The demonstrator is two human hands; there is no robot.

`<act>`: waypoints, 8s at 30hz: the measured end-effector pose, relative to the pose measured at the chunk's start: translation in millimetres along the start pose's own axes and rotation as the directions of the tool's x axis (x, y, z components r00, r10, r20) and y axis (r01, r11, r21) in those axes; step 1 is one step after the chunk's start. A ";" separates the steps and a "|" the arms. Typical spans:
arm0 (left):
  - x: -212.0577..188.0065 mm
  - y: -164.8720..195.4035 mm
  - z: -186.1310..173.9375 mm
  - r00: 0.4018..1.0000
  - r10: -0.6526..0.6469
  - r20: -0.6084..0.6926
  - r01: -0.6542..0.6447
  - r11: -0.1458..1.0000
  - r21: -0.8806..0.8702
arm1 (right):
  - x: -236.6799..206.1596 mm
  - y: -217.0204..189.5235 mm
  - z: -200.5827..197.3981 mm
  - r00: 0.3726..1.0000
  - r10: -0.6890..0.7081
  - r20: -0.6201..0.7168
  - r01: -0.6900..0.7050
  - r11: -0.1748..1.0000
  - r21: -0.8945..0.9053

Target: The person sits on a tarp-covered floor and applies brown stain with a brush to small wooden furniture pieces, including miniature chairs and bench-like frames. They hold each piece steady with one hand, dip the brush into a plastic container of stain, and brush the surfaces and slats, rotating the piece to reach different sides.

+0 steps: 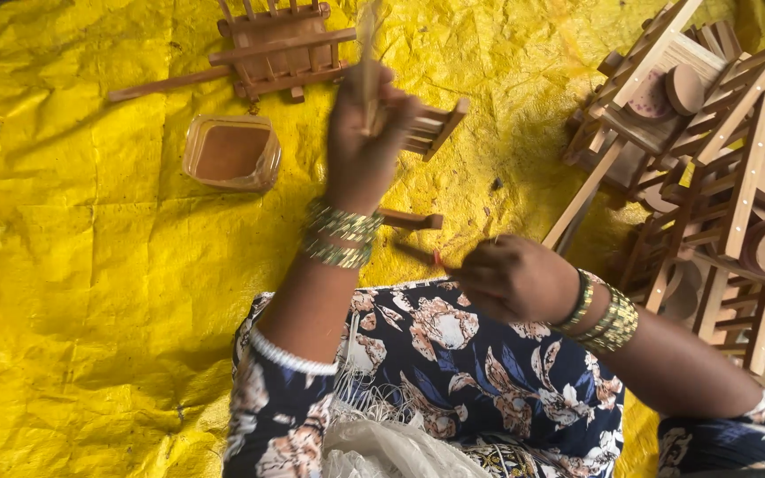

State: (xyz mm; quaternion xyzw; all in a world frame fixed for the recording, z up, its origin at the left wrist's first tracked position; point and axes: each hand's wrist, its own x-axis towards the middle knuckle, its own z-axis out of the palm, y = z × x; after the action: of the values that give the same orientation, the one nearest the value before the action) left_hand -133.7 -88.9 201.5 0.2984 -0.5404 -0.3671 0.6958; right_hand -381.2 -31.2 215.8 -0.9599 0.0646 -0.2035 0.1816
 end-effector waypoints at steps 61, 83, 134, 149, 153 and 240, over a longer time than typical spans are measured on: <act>-92.3 79.5 -24.1 0.947 0.147 0.285 -0.191 0.973 0.133 | 150.9 131.5 -122.5 0.897 0.394 0.200 -0.408 0.912 0.031; -90.8 76.6 -18.8 0.932 0.202 0.301 -0.237 0.968 0.085 | 112.9 149.9 -160.4 0.927 0.368 0.074 -0.321 0.879 -0.352; -81.0 62.3 2.6 0.996 0.052 0.075 -0.065 0.981 0.181 | 19.4 40.1 -13.8 0.994 -0.101 -0.051 0.064 0.874 -0.481; -63.9 53.2 27.1 0.997 0.006 0.073 -0.024 0.971 0.239 | -6.5 49.7 -23.5 0.991 -0.095 -0.093 0.032 0.848 -0.528; -65.3 57.3 27.0 0.998 -0.012 0.069 -0.005 0.970 0.241 | -9.0 60.3 -29.9 0.990 -0.087 -0.112 0.006 0.816 -0.578; -100.0 77.5 47.0 0.947 0.114 0.300 -0.201 0.940 0.277 | -28.5 19.5 2.8 0.800 0.141 -0.583 -0.284 0.946 -0.159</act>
State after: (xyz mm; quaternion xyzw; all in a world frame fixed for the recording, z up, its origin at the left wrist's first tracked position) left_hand -179.3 36.4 222.4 0.3023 -0.7054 -0.2606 0.5857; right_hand -406.9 -42.8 195.6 -0.8576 0.2473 -0.4470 0.0594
